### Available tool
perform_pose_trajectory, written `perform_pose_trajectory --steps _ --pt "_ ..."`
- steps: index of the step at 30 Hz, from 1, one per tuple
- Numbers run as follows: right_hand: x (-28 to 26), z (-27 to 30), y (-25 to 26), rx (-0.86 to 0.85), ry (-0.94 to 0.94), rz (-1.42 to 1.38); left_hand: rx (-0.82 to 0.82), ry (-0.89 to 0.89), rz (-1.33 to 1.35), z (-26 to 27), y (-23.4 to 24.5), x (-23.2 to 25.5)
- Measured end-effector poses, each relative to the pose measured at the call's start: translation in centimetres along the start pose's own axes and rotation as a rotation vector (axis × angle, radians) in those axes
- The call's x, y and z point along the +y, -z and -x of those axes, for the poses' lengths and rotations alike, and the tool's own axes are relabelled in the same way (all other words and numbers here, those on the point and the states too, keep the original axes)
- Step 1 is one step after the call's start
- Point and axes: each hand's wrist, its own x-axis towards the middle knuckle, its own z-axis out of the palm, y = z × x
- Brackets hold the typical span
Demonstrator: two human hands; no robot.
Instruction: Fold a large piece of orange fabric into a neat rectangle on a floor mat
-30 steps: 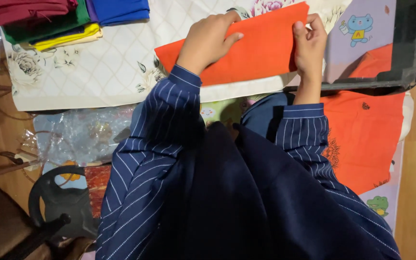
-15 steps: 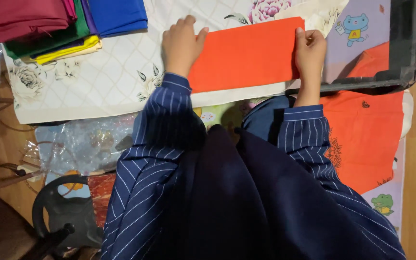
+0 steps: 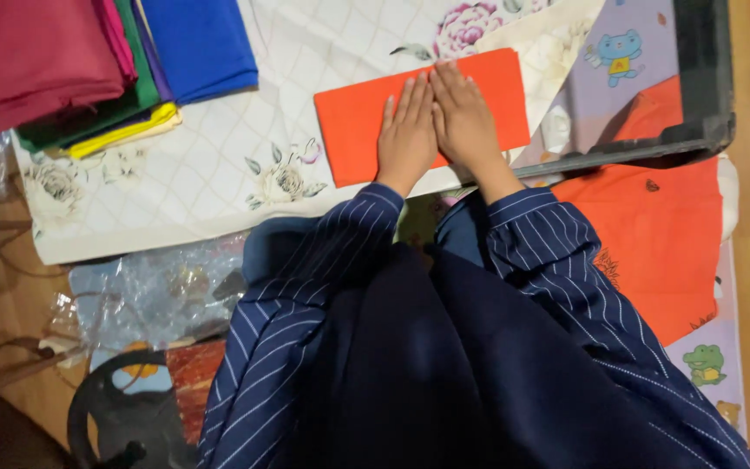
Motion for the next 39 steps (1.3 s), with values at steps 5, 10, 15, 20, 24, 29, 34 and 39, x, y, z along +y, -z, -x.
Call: perform_pose_trajectory --steps 5,10,15,20,24,29,34,39 --pt "0.0 -0.1 0.2 -0.027 -0.047 0.117 0.022 0.053 -0.04 0.2 1.9 -0.5" --pt "1.6 -0.2 0.7 0.039 -0.142 0.185 0.039 0.071 -0.015 0.2 2.1 -1.9" --pt "3.8 0.2 2.1 0.104 -0.276 0.188 0.026 0.114 -0.025 0.9 2.6 -4.9" --pt "7.9 1.7 1.2 0.158 -0.521 0.204 0.073 0.203 0.012 1.2 4.0 -6.4" --pt "5.4 0.9 2.3 0.232 -0.563 0.308 0.056 0.216 0.074 -0.4 4.4 -4.7" --pt "0.6 -0.1 0.0 0.092 -0.088 0.052 -0.054 -0.048 0.169 -2.3 2.1 -0.1" --pt "2.0 0.3 -0.8 0.049 -0.112 0.128 -0.015 -0.051 0.042 -1.6 0.9 -0.7" --pt "2.5 0.5 0.7 0.148 -0.206 0.187 0.039 0.031 -0.014 -0.7 1.5 -2.3"
